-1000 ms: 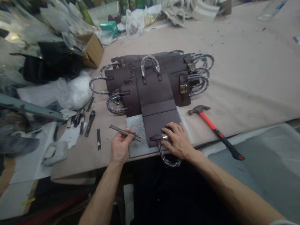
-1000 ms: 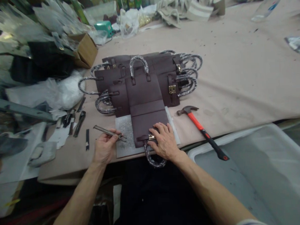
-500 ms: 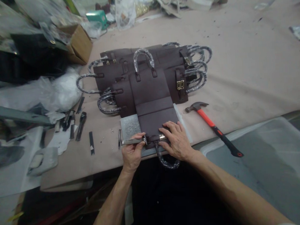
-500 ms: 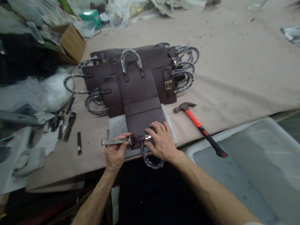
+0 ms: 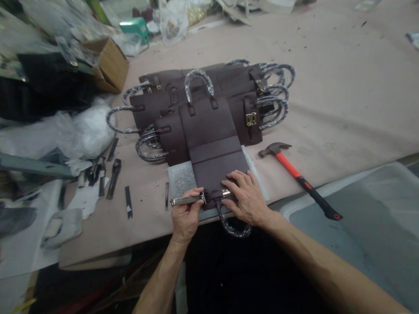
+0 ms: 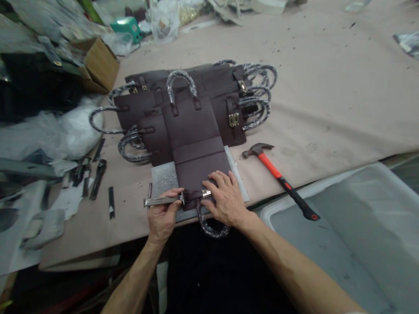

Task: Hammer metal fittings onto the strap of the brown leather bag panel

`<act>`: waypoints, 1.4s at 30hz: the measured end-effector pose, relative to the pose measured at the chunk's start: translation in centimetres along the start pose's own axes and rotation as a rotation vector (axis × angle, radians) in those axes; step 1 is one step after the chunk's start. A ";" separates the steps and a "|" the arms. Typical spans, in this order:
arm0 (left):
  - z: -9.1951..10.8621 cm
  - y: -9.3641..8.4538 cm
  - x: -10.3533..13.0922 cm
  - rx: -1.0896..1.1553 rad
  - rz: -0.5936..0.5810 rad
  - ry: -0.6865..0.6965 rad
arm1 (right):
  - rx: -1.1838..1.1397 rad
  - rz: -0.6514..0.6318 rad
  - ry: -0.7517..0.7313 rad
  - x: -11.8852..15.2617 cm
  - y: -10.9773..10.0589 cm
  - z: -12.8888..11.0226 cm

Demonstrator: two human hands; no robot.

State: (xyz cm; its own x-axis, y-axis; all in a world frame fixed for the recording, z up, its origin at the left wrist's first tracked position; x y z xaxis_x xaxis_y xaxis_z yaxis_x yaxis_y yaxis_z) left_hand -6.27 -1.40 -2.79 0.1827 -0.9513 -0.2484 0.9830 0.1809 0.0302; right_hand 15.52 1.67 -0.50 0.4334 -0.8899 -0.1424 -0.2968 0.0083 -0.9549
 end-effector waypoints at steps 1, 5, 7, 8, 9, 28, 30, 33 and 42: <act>0.0 0.0 0.0 -0.007 -0.004 0.003 | -0.002 0.001 0.000 0.0 0.0 0.0; -0.1 0.0 0.0 -0.056 -0.044 0.044 | -0.006 0.007 0.000 0.0 0.1 0.1; -0.1 0.2 0.0 -0.086 -0.060 0.085 | -0.008 0.012 0.001 0.0 0.1 0.1; -0.1 0.2 0.0 -0.102 -0.066 0.105 | -0.010 0.013 0.002 0.0 0.1 0.1; 0.0 0.4 0.0 -0.117 -0.073 0.122 | -0.012 0.014 0.003 0.0 0.2 0.1; -0.1 1.0 0.8 -0.241 -0.075 0.173 | -0.033 0.027 0.010 0.2 0.2 0.1; -0.2 0.9 0.4 -0.267 -0.094 0.207 | -0.035 0.028 0.007 0.2 0.1 0.1; -0.4 0.8 0.2 -0.307 -0.118 0.251 | -0.041 0.029 0.005 0.2 0.2 0.2; 0.2 2.1 -0.5 -0.409 -0.167 0.383 | -0.050 0.037 0.002 0.3 0.0 -0.1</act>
State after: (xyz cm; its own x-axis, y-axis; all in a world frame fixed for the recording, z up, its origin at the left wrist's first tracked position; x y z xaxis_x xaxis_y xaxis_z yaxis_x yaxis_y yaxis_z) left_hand -4.31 -0.58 -2.43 -0.0681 -0.8307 -0.5525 0.8978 0.1905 -0.3971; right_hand 15.53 1.37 -0.55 0.4197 -0.8902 -0.1773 -0.3552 0.0187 -0.9346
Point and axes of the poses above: each hand's wrist, its own x-axis away from the middle knuckle, its own y-axis out of the palm, z = x × y, the point moved 2 cm from there along -x, towards the middle knuckle, and after that the axes turned 9 degrees about x, right-handed, at the moved point
